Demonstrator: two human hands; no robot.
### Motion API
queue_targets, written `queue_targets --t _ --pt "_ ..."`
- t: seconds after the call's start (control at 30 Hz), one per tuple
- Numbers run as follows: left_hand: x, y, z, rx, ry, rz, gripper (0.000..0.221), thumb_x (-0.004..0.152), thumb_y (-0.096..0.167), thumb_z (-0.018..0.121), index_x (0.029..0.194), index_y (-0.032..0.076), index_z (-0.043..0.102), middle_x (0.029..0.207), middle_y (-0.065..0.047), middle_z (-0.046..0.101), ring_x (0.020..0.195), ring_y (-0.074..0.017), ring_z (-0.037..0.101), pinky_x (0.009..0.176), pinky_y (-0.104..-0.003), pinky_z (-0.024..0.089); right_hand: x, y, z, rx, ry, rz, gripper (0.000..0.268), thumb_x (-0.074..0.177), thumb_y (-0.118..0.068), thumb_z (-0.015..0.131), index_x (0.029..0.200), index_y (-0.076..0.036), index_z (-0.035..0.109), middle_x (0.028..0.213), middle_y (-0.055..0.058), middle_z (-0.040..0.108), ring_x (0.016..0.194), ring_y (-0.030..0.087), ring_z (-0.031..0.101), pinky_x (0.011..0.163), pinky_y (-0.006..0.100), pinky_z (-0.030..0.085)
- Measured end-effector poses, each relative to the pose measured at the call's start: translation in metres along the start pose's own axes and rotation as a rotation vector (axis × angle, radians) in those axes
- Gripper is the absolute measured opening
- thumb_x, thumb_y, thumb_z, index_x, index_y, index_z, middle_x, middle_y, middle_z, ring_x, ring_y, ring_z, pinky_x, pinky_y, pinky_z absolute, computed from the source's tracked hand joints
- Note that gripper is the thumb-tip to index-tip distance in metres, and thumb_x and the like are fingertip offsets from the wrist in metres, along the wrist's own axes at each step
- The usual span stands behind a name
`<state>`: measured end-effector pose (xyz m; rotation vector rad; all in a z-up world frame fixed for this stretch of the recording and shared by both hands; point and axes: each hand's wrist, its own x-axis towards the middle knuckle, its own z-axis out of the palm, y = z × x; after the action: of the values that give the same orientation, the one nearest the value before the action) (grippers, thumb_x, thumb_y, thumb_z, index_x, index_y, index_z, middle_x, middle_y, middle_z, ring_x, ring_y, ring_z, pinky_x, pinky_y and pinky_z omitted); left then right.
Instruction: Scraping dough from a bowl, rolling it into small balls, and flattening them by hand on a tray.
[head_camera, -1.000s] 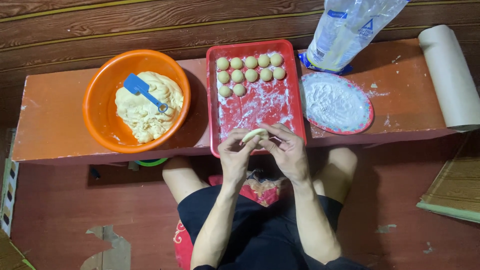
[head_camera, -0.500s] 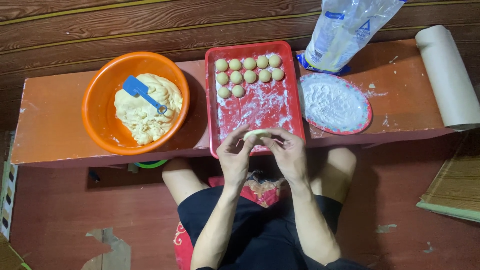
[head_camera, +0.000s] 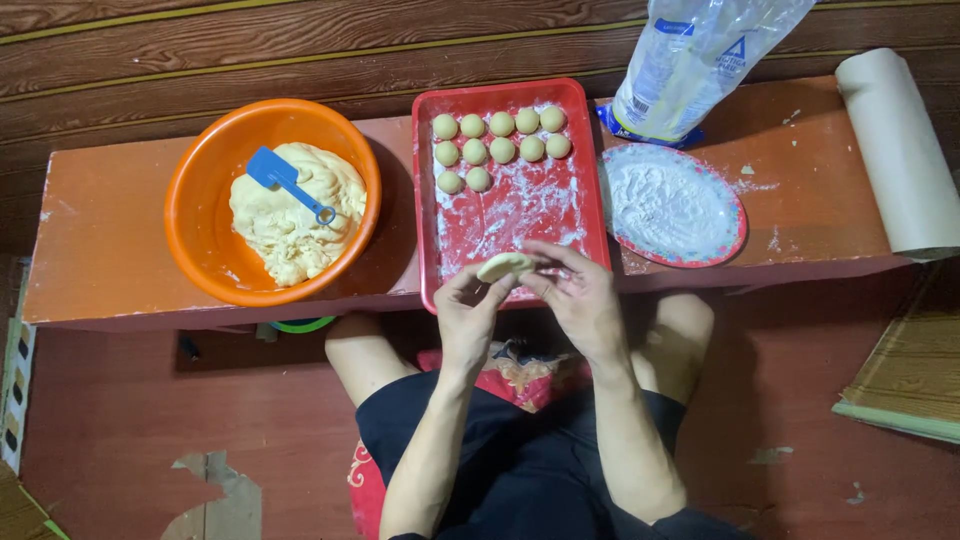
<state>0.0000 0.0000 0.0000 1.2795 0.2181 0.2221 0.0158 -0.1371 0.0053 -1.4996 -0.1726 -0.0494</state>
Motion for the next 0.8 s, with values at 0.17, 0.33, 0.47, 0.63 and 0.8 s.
queue_targets --t 0.17,0.33,0.47,0.63,0.8 --pt "0.003 -0.011 -0.006 -0.025 -0.076 0.074 0.016 0.080 0.000 0.086 0.095 0.004 0.080 0.091 -0.012 0.074 0.092 -0.0148 0.067 0.088 -0.035 0.057 0.005 -0.003 -0.003 -0.049 0.129 -0.110 0.020 0.088 0.001 0.079 0.108 -0.001 0.078 0.094 0.012 0.074 0.088 0.013 0.071 0.080 0.029 0.062" --pt "0.003 -0.022 -0.008 0.016 -0.034 0.115 0.013 0.082 -0.002 0.083 0.094 0.003 0.081 0.087 -0.012 0.073 0.092 -0.0143 0.065 0.087 -0.033 0.056 0.000 -0.008 0.007 0.012 0.126 -0.119 0.027 0.087 0.001 0.080 0.114 -0.001 0.075 0.096 0.012 0.074 0.090 0.014 0.071 0.082 0.029 0.062" --pt "0.001 -0.021 -0.005 0.084 -0.030 0.095 0.013 0.081 -0.001 0.085 0.092 0.006 0.082 0.086 -0.012 0.076 0.088 -0.0137 0.068 0.083 -0.031 0.058 -0.003 0.003 0.009 -0.048 0.263 -0.050 0.021 0.086 -0.006 0.084 0.106 -0.002 0.079 0.084 0.011 0.075 0.077 0.011 0.069 0.076 0.027 0.063" --pt "-0.007 -0.010 -0.006 0.171 -0.160 -0.092 0.037 0.087 0.011 0.082 0.122 0.007 0.072 0.095 -0.010 0.078 0.090 -0.0131 0.067 0.086 -0.033 0.058 0.000 0.031 -0.006 -0.032 0.425 -0.040 0.026 0.094 -0.008 0.078 0.119 -0.004 0.073 0.095 0.008 0.071 0.093 0.012 0.065 0.088 0.032 0.060" --pt "-0.010 -0.013 -0.033 0.495 -0.201 -0.036 0.039 0.088 0.015 0.080 0.127 0.013 0.073 0.101 -0.014 0.080 0.093 -0.0275 0.076 0.083 -0.038 0.062 0.019 0.071 -0.033 0.467 0.520 0.271 0.030 0.102 -0.006 0.061 0.132 -0.005 0.055 0.107 0.008 0.057 0.104 0.024 0.069 0.098 0.048 0.062"
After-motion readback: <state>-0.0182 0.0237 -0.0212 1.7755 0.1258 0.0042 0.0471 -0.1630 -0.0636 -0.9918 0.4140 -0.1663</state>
